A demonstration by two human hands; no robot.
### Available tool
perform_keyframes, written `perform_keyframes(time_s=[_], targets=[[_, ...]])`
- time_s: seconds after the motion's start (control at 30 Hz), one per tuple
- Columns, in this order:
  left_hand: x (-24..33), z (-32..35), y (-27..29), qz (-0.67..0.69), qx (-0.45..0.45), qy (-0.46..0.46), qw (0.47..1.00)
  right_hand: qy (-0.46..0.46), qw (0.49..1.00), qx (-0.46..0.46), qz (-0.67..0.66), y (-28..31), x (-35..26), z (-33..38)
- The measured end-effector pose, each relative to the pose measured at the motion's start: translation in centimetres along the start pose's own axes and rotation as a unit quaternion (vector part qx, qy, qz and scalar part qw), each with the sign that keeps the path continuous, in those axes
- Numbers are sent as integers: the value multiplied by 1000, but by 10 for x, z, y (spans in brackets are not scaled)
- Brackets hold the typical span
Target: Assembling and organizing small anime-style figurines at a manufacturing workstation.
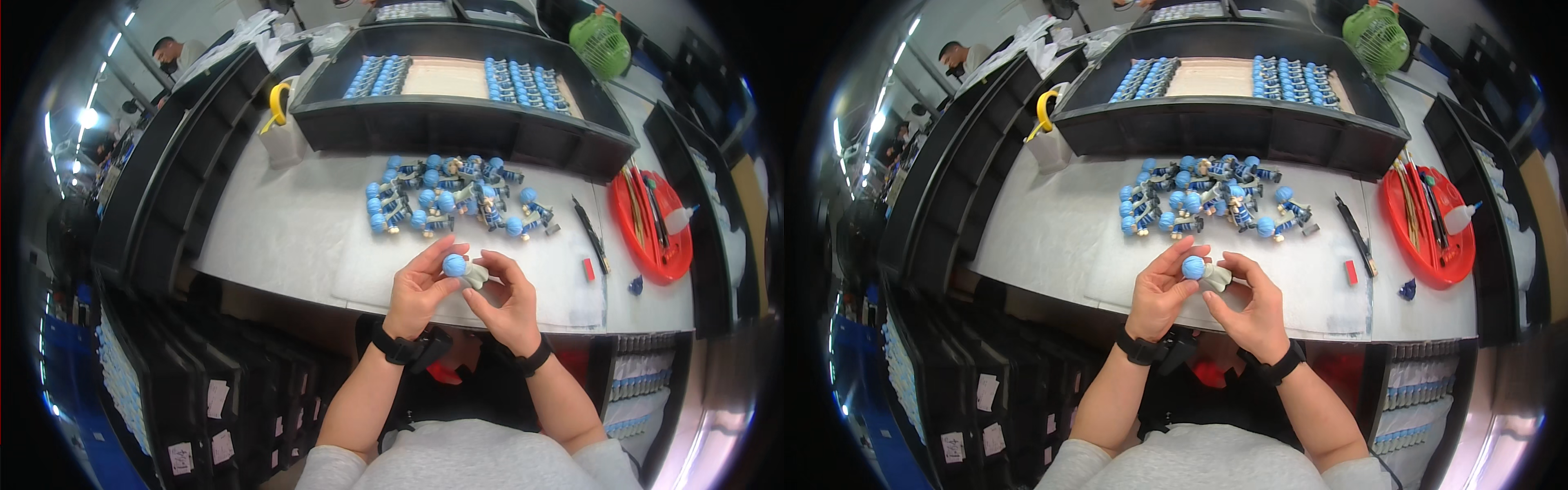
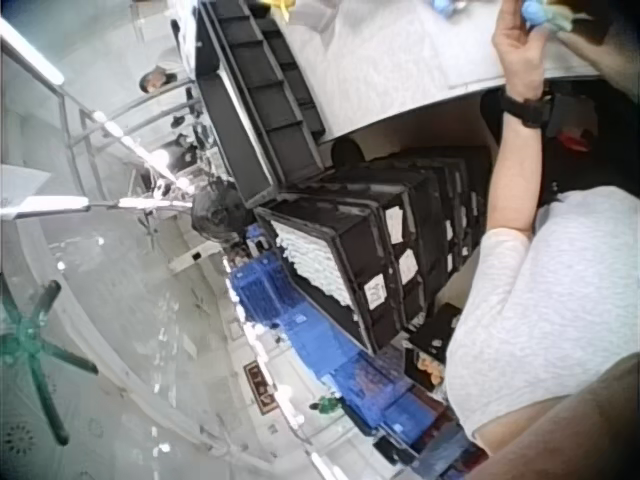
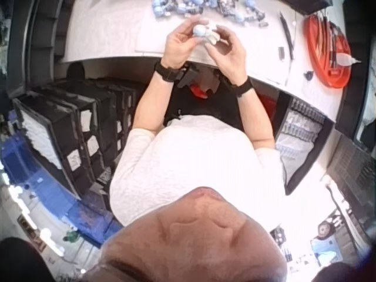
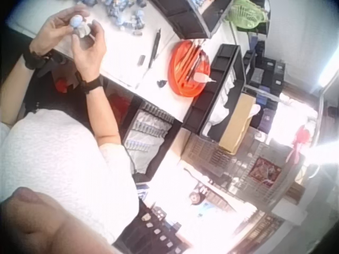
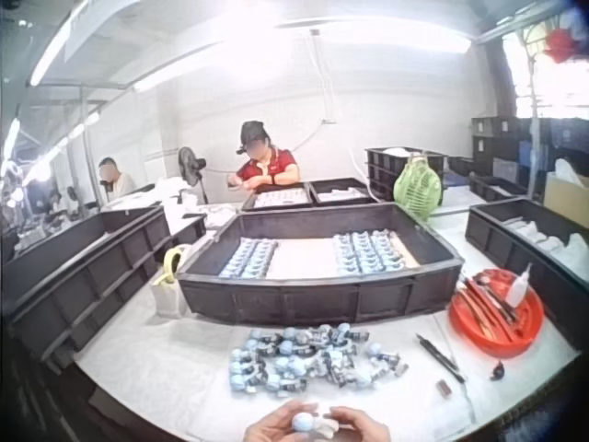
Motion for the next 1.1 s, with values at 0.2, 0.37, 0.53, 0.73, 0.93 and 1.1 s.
perform_keyframes(time_s=[0.2,0.37,0.53,0.73,0.93,1.1], targets=[[-299,-120,-270,-74,-4,-60,995,0,1000,-9,-8,413,141,-13],[-548,-114,-570,-114,32,-41,992,-5,992,121,-24,914,166,132],[-725,-125,-708,-170,-21,-29,985,-55,858,489,146,1297,265,313],[-891,-109,-874,-195,-59,-55,978,-298,621,610,391,1667,414,575],[-996,-117,-957,-231,-17,-37,972,-466,526,529,476,1852,537,685],[-1026,-143,-972,-236,-8,-22,972,-481,515,507,497,1885,604,705]])
Point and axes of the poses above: each hand's wrist, its own z-axis away from the middle knuckle, its own y-axis out of the back of the hand, x = y × z, the point moved 6 cm from there along -z, towards the middle knuckle, and after that the axes turned 10 degrees about z, right-handed, at the moved point
